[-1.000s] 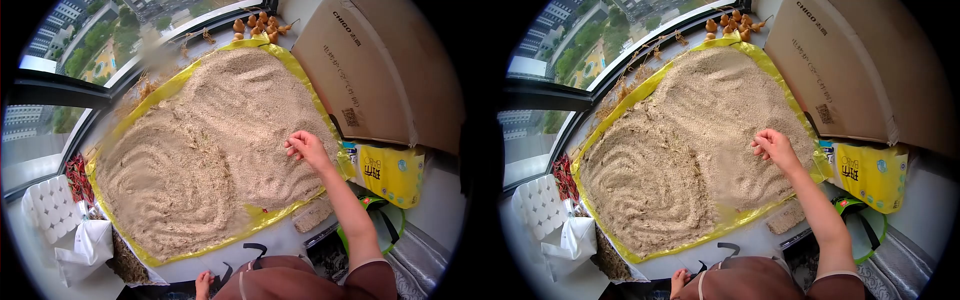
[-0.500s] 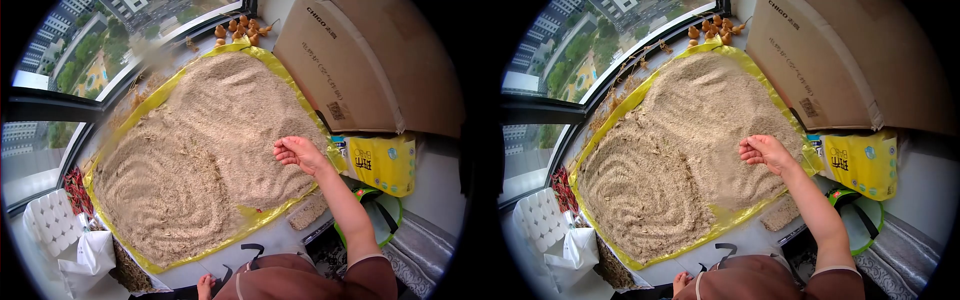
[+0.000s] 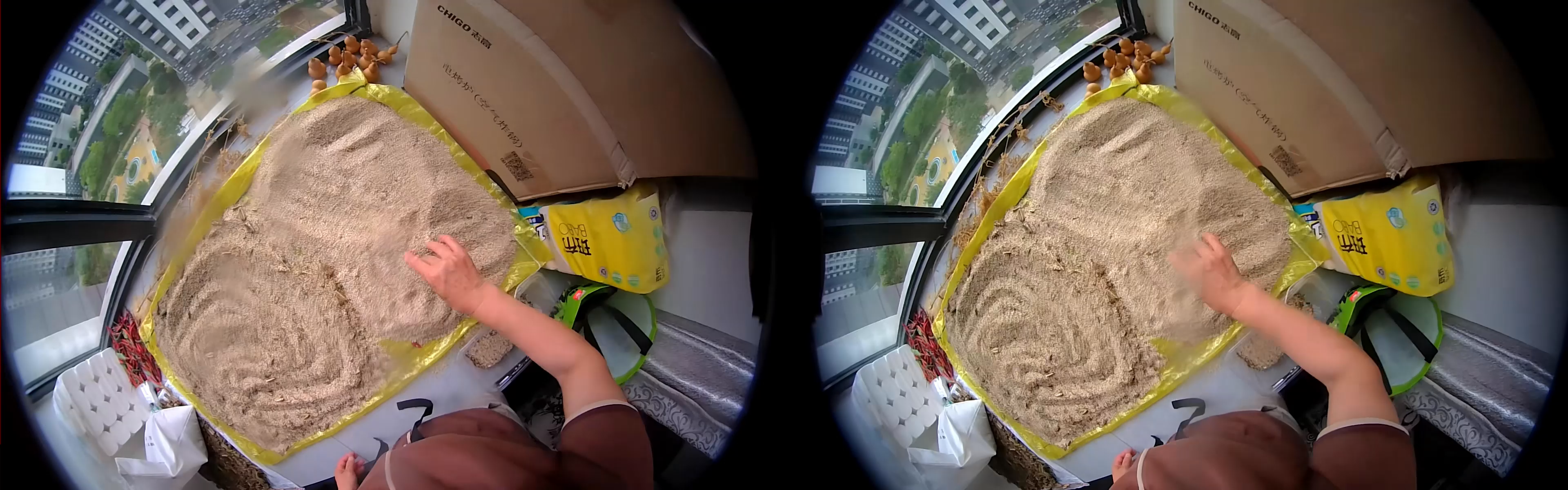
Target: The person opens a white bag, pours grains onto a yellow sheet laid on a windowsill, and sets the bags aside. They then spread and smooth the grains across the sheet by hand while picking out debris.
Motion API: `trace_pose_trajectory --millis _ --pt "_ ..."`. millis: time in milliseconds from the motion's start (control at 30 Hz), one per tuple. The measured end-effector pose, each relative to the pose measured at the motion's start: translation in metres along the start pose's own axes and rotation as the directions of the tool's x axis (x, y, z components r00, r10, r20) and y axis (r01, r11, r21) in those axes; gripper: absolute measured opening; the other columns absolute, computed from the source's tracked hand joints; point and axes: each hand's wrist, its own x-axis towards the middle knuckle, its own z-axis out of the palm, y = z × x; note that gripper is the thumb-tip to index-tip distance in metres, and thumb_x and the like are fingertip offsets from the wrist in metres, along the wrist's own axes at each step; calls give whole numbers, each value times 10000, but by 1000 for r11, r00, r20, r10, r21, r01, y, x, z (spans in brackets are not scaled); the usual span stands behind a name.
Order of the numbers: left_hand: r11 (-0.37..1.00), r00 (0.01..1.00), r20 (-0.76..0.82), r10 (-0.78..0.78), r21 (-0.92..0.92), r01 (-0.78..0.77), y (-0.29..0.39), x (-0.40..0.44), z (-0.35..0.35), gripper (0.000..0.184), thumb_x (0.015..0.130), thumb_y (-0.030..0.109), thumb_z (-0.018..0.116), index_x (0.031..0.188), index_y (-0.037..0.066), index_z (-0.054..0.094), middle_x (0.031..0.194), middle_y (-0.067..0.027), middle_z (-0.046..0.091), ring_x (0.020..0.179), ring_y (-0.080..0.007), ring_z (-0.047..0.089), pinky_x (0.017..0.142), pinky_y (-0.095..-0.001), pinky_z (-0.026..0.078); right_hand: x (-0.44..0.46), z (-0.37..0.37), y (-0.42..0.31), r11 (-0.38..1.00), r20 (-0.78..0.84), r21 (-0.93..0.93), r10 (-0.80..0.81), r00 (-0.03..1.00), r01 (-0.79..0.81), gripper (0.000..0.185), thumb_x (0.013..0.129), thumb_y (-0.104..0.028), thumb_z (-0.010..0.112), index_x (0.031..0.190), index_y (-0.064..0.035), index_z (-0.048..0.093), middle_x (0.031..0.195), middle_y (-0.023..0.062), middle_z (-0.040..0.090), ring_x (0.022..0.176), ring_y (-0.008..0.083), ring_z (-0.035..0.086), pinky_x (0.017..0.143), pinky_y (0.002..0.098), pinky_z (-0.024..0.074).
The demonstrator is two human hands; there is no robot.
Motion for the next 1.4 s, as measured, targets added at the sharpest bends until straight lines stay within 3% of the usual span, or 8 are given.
trace_pose_trajectory --millis 433,533,767,833,967,1033,1167,1400 --pt "990 996 -24 -82 -117 79 -25 21 -11 195 914 158 563 1036 5 575 981 -123 646 874 -190 627 800 -339 520 30 -2 -23 992 -260 19 -113 959 122 185 768 -16 545 894 -119 632 700 39 591 812 190 567 969 434 375" --pt "986 994 -67 -87 -148 76 -13 32 -9 202 911 154 567 1051 8 564 989 -125 644 871 -190 628 777 -337 529 26 11 -15 998 -81 59 22 996 -18 188 783 -36 570 921 -144 639 714 25 591 737 191 584 963 425 393" --pt "982 994 54 95 -171 -85 -11 35 -20 216 914 161 561 1067 9 557 998 -98 633 896 -197 623 793 -342 525 29 30 -2 970 63 198 133 989 -143 168 861 -67 487 956 -121 615 686 12 579 625 131 560 489 246 461" --pt "978 998 43 51 -202 -42 -26 19 -21 226 919 173 547 1078 13 562 1011 -84 625 886 -185 620 766 -317 516 29 -14 -18 856 252 382 266 931 -348 173 866 -52 469 951 -111 609 664 -13 552 587 97 524 488 238 443" --pt "984 996 -38 -85 -160 77 43 -23 24 235 925 191 526 1088 27 572 1010 -63 616 846 -157 613 705 -266 500 24 -105 -26 -135 606 779 410 681 -612 105 889 -59 457 943 -47 547 591 -66 407 466 -1 279 420 162 221" --pt "985 997 -46 -70 -159 62 41 -26 26 228 926 186 524 1084 28 573 1000 -60 615 834 -150 609 705 -266 500 -3 -125 -18 -265 668 735 439 601 -624 101 889 -58 463 951 -54 543 588 -67 394 466 -6 281 421 160 219" --pt "987 998 -50 -34 -160 26 38 -12 29 209 928 172 520 1070 34 583 985 -53 614 802 -139 604 704 -259 499 -58 -137 -67 -159 562 804 515 647 -572 158 874 -38 478 1003 -30 568 590 -81 399 465 -7 286 426 167 224" --pt "982 999 -26 38 -182 -43 39 -7 19 177 926 169 516 1039 57 592 963 -35 618 784 -125 612 677 -241 502 -222 -114 -109 629 539 363 459 706 -687 110 802 -33 572 871 -66 652 618 69 573 526 132 562 510 260 449"
